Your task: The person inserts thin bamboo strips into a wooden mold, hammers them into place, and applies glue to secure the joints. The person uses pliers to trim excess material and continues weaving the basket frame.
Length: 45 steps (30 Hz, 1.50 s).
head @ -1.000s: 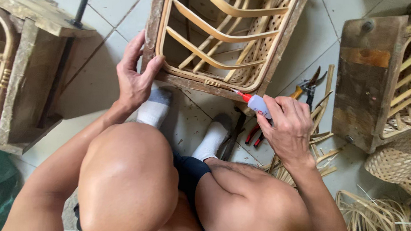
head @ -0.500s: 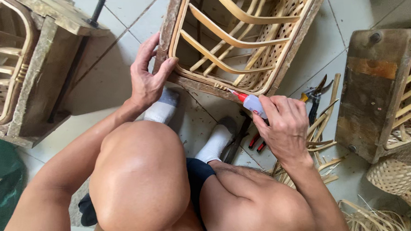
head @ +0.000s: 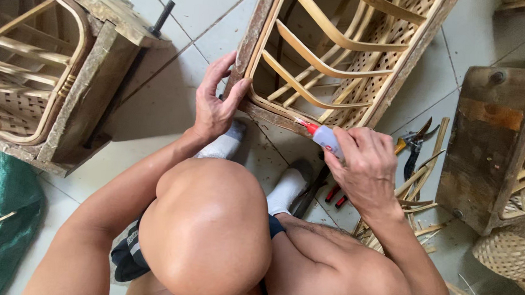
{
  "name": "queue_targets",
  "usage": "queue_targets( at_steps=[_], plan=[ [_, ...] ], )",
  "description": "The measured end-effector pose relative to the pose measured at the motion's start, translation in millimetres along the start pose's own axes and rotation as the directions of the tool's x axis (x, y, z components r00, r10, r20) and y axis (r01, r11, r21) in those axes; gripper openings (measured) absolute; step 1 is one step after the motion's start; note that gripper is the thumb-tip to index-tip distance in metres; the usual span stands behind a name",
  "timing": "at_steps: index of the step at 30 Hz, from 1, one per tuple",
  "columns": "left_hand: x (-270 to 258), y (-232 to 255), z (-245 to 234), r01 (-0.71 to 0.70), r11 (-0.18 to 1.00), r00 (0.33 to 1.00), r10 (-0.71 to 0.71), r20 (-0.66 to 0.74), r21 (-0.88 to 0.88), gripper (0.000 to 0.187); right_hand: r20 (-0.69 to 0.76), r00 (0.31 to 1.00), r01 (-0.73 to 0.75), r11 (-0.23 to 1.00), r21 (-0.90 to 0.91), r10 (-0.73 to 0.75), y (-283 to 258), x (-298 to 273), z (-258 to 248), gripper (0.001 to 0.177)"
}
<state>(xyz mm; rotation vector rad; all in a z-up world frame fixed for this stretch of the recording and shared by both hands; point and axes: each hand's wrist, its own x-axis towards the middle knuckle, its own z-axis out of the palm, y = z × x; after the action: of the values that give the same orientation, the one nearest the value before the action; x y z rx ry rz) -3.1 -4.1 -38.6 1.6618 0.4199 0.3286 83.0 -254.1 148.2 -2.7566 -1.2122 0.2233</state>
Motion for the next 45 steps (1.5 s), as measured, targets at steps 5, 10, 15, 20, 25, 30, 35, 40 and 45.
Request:
queue_targets(
  at_steps=[5,10,15,20,25,30,35,40,45],
  plan=[
    [1.1,3.3,-0.5,0.026,1.0,1.0,-0.026,-0.016,-0.005,0.049,0.049,0.998,0.048,0.999,-0.019,-0.047,-1.4,7.6,4.9,0.042],
    [0.9,4.7,-0.2,-0.001,1.0,1.0,0.001,-0.012,-0.008,0.048,0.075,0.991,0.114,0.99,-0.079,-0.108,0.7,10.4,4.9,0.042],
    [-0.4,1.7,1.5,0.017,0.999,0.999,-0.019,-0.041,-0.042,0.042,0.066,0.997,0.044,0.999,0.027,-0.046,-1.6,16.4,-10.2,0.037],
    [-1.2,-2.7,2.4,0.003,0.996,0.999,-0.006,-0.037,-0.087,0.036,0.046,0.995,0.087,0.996,0.005,-0.087,-12.8,27.8,-2.7,0.037],
    [-1.2,-3.4,2.2,-0.012,0.999,0.999,0.01,-0.052,-0.049,0.034,0.042,0.989,0.143,0.989,-0.019,-0.143,-17.6,38.2,8.8,0.038],
    [-0.2,-2.2,3.0,-0.014,0.999,0.998,0.012,-0.057,-0.041,0.034,0.087,0.979,0.189,0.981,-0.039,-0.185,-15.1,37.1,9.0,0.042],
    [-0.7,-2.2,2.5,-0.024,0.999,0.998,0.022,-0.054,-0.034,0.033,0.059,0.987,0.151,0.985,-0.086,-0.146,-2.9,33.3,0.0,0.04],
    [-0.3,-0.1,2.0,-0.031,0.998,0.998,0.028,-0.054,-0.046,0.034,0.08,0.994,0.079,0.994,-0.081,-0.072,8.1,17.6,-15.7,0.043],
    [-1.5,1.5,1.7,-0.022,0.999,0.998,0.021,-0.051,-0.032,0.034,0.069,0.995,0.084,0.993,-0.084,-0.078,9.6,8.5,-8.9,0.043]
  ],
)
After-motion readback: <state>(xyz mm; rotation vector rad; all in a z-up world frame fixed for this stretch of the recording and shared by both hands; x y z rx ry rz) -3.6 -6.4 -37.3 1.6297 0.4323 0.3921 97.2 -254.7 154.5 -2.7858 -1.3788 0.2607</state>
